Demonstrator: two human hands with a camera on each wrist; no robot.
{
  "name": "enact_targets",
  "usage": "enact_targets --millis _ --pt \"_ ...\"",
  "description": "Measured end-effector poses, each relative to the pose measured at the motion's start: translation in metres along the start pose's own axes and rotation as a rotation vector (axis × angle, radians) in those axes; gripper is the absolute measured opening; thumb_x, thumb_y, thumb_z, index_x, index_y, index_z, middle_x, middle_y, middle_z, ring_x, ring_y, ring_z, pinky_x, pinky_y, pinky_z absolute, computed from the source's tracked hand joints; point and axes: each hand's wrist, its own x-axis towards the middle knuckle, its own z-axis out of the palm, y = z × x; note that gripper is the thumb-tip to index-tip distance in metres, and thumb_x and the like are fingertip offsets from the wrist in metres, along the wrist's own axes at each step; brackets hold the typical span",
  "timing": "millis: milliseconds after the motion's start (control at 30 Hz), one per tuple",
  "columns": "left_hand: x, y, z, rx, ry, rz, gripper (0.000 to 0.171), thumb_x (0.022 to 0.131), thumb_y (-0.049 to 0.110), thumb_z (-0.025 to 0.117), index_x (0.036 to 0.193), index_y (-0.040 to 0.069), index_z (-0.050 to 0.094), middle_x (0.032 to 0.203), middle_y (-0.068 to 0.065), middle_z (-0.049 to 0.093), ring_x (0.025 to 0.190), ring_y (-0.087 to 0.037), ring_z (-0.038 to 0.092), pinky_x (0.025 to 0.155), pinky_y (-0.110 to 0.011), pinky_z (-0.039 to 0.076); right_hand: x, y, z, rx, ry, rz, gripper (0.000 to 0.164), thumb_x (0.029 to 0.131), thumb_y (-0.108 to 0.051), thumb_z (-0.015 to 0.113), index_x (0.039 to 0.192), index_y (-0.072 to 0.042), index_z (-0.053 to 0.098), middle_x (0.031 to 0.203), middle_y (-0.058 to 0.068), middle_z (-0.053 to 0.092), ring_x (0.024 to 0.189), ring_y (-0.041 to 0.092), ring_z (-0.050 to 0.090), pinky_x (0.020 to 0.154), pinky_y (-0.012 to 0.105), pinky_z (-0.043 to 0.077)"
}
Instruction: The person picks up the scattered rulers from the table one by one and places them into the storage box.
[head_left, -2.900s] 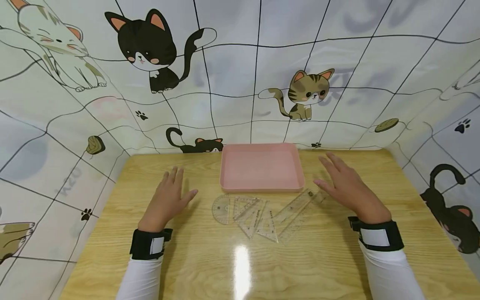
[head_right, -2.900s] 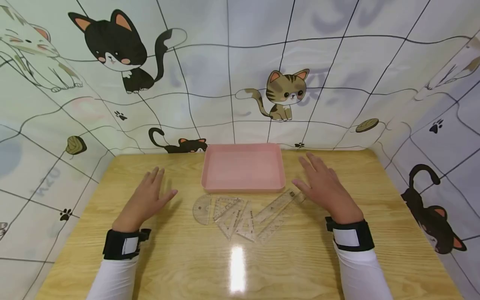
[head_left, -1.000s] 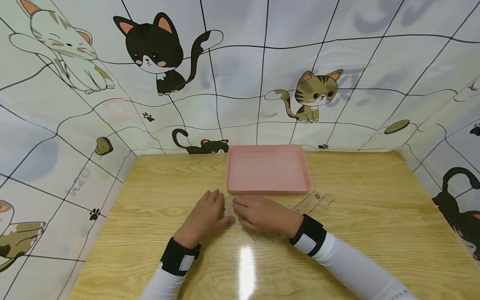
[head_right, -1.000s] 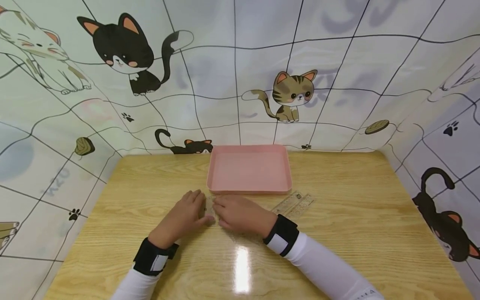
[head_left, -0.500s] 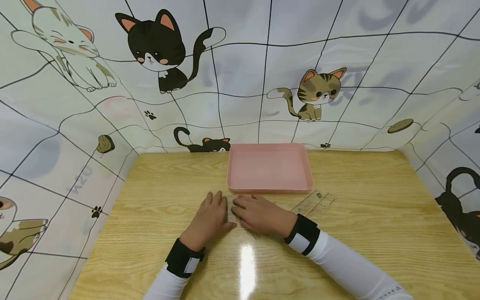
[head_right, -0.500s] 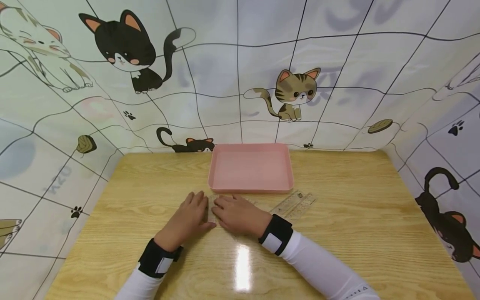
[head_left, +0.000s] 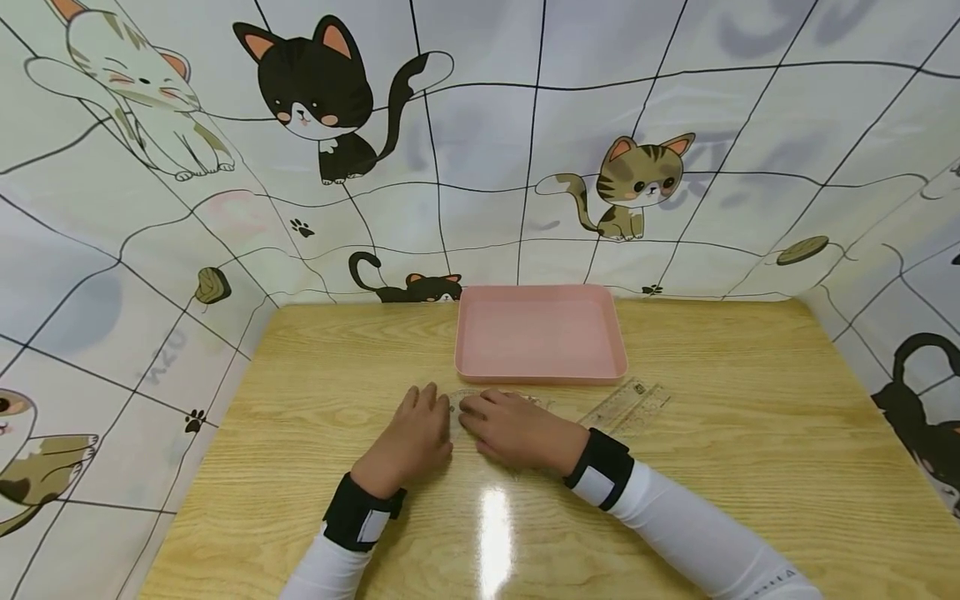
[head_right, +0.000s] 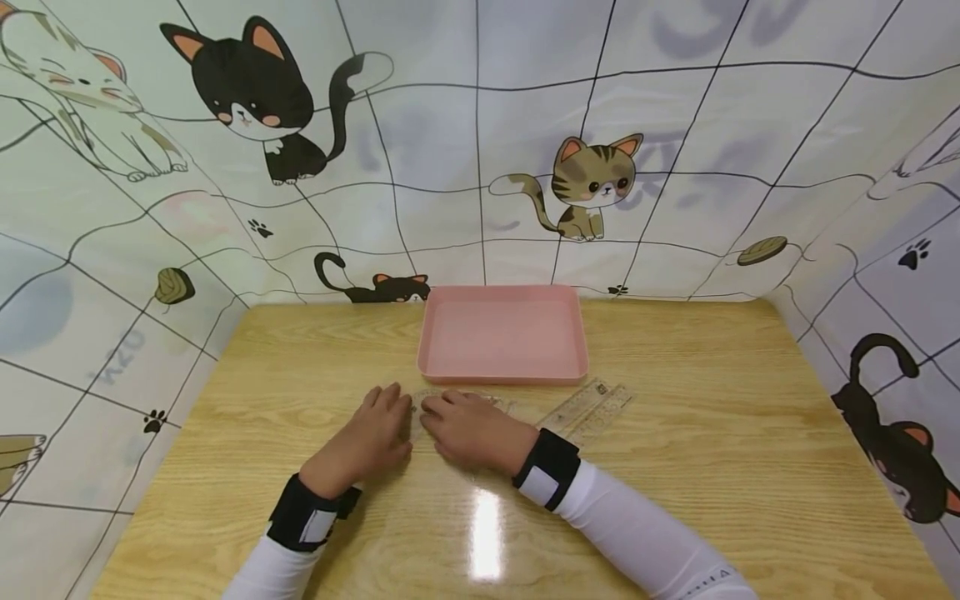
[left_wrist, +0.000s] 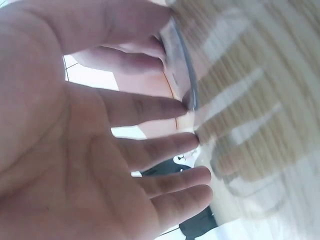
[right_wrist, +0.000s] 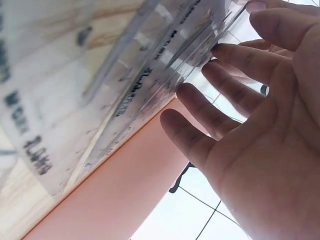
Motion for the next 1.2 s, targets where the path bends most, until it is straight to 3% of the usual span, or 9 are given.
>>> enact_targets --millis 133,300,467,600,767,967,1200 --pt "0.003 -0.002 0.002 -0.053 0.038 -0.008 0.048 0.087 0.026 0.082 0.116 -0.005 0.059 0.127 -0.026 0.05 0.114 -0.042 0.047 0.095 -0.049 0.049 0.002 -0.001 0.0 -0.025 0.019 -0.032 0.044 0.106 -0.033 0.055 0.144 -0.01 0.059 0.148 0.004 0.055 0.125 0.024 0.057 0.105 0.036 0.05" --pt "0.012 -0.006 0.004 -0.121 0.059 -0.11 0.049 0.083 0.029 0.087 0.106 -0.003 0.059 0.104 -0.016 0.048 0.096 -0.032 0.042 0.077 -0.041 0.046 0.006 -0.003 -0.001 -0.007 0.015 -0.045 0.046 0.106 -0.032 0.055 0.146 -0.011 0.057 0.151 0.004 0.053 0.123 0.024 0.056 0.104 0.035 0.049" --pt "0.018 -0.011 0.002 -0.298 0.025 -0.209 0.052 0.08 0.02 0.09 0.112 -0.006 0.058 0.106 -0.017 0.05 0.101 -0.034 0.045 0.085 -0.045 0.047 0.009 -0.003 0.0 -0.007 0.016 -0.061 0.045 0.106 -0.032 0.055 0.146 -0.011 0.057 0.151 0.004 0.053 0.121 0.023 0.056 0.105 0.034 0.047" --pt "0.02 -0.015 0.002 -0.398 0.003 -0.233 0.053 0.08 0.015 0.089 0.117 -0.005 0.056 0.112 -0.019 0.051 0.108 -0.037 0.048 0.09 -0.048 0.048 0.011 -0.001 0.001 0.038 -0.002 -0.049 0.045 0.107 -0.03 0.051 0.147 -0.009 0.055 0.151 0.004 0.053 0.127 0.023 0.056 0.11 0.035 0.045" --pt "0.021 -0.018 0.004 -0.428 0.0 -0.225 0.054 0.08 0.012 0.089 0.118 -0.005 0.054 0.114 -0.02 0.05 0.109 -0.038 0.048 0.092 -0.05 0.048 0.014 0.004 0.001 0.112 0.009 -0.005 0.045 0.107 -0.025 0.051 0.147 -0.004 0.053 0.149 0.01 0.055 0.135 0.026 0.054 0.114 0.037 0.043" --pt "0.021 -0.019 0.003 -0.464 -0.006 -0.197 0.052 0.08 0.005 0.087 0.117 -0.005 0.052 0.111 -0.018 0.046 0.104 -0.033 0.044 0.087 -0.045 0.047 0.016 0.006 0.002 -0.015 0.083 0.031 0.037 0.107 -0.023 0.054 0.138 -0.005 0.061 0.136 0.009 0.063 0.126 0.025 0.059 0.106 0.037 0.05" --pt "0.02 -0.019 0.0 -0.485 -0.017 -0.19 0.052 0.079 0.003 0.087 0.117 -0.005 0.052 0.112 -0.017 0.045 0.104 -0.032 0.042 0.087 -0.043 0.044 0.021 0.006 0.002 -0.053 0.107 0.039 0.029 0.108 -0.012 0.053 0.134 -0.006 0.063 0.129 0.009 0.064 0.123 0.025 0.059 0.102 0.035 0.053"
